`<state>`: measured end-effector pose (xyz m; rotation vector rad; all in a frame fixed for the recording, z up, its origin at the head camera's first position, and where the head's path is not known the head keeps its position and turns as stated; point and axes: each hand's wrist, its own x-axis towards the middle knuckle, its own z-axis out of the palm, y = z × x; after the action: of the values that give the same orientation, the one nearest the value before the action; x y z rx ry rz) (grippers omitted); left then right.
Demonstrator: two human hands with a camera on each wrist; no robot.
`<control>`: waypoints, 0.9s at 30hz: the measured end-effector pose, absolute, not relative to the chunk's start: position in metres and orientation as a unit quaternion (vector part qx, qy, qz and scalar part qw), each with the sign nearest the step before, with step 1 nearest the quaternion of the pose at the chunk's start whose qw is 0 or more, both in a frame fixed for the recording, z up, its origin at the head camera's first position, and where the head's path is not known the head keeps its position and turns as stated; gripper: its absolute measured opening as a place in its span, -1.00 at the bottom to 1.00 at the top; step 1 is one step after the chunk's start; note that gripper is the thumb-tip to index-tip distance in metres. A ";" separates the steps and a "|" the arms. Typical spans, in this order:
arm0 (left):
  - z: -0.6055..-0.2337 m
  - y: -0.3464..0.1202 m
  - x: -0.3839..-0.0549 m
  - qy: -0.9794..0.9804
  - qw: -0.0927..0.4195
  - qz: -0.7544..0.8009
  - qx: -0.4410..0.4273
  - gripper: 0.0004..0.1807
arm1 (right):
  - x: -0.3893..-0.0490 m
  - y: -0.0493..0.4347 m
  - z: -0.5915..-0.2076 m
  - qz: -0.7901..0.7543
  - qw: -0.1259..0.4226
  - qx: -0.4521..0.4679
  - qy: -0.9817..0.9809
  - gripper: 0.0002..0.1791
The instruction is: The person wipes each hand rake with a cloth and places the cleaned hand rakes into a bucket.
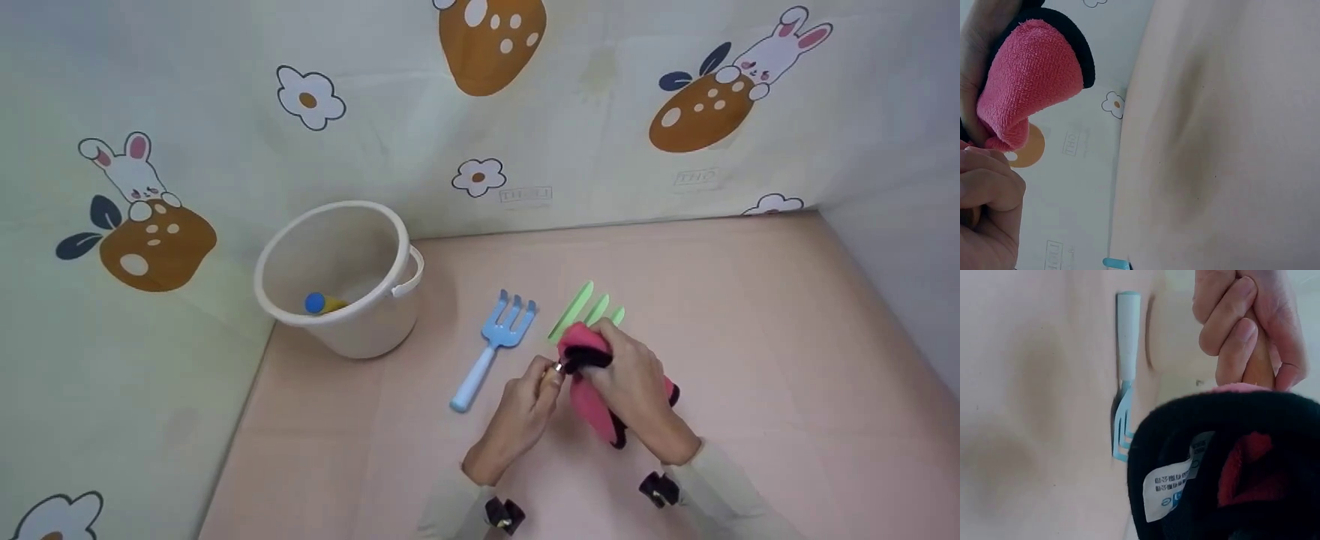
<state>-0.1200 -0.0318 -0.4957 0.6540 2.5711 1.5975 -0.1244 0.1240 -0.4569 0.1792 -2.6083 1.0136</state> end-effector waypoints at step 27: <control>-0.494 -0.041 -0.119 0.863 0.036 0.464 0.197 -0.85 | -0.152 0.138 -0.449 0.452 0.077 -0.039 -0.888 -0.72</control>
<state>-0.1192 -0.0413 -0.4938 0.6065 2.6512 1.4246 -0.1524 0.1383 -0.4485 -0.1163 -2.6594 1.3545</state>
